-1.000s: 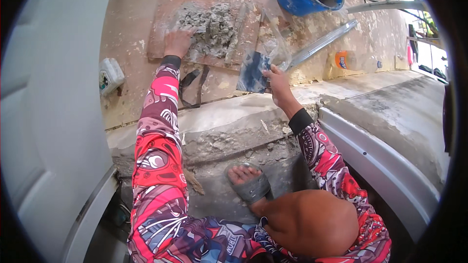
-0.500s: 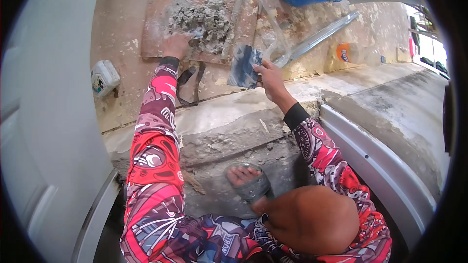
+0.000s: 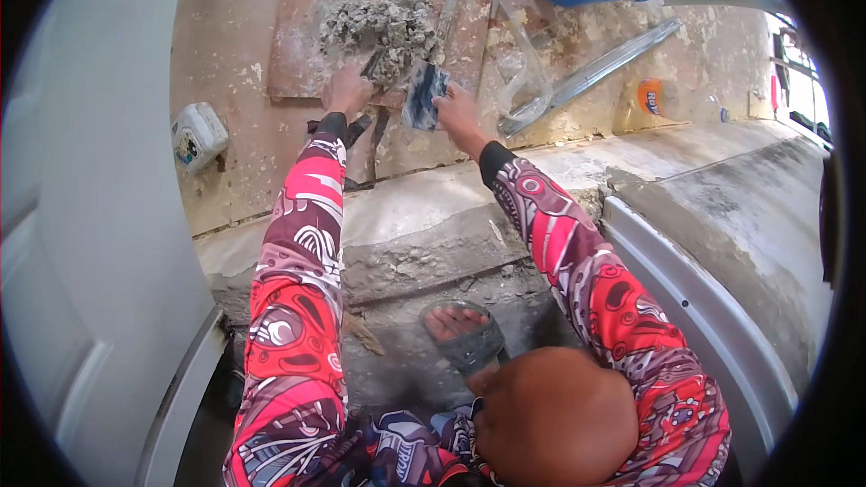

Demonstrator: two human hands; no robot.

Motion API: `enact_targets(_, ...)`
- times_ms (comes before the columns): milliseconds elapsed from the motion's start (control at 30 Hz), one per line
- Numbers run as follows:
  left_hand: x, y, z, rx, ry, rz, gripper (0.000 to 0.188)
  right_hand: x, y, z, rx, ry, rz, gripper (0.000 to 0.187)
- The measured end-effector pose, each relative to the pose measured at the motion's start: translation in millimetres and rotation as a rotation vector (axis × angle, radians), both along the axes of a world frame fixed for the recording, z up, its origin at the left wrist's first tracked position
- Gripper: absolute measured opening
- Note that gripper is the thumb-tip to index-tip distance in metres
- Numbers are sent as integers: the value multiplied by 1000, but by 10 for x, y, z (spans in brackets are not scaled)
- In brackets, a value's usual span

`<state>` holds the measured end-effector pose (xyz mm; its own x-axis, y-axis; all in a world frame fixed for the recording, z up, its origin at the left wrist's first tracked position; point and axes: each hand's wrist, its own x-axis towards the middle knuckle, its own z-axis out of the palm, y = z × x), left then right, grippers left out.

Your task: The person prepares mortar using metal putty knives and applies it to the wall beside a door frame.

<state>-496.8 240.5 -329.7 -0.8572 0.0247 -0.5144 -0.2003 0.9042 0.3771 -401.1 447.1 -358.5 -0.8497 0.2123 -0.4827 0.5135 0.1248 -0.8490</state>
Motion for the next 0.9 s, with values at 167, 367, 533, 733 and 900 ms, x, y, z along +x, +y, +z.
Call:
enact_targets(167, 213, 67, -93, -7, -82, 62, 38, -56, -265, -64, 206, -216, 65, 28)
enact_targets(367, 259, -210, -304, 321, -23, 31, 36, -157, -428, -42, -56, -303, -67, 22)
enact_targets(533, 467, 182, 429, 121, 126, -129, 49, 59, -115, 16, -531, -284, -297, 24)
enact_targets(733, 542, -215, 1404, 307, 642, -257, 49, -223, -158, 685, -934, -142, -232, 26)
enact_targets(900, 452, -423, 1611, 665, 777, -113, 38, -435, -11, 941, -1025, -140, -147, 24)
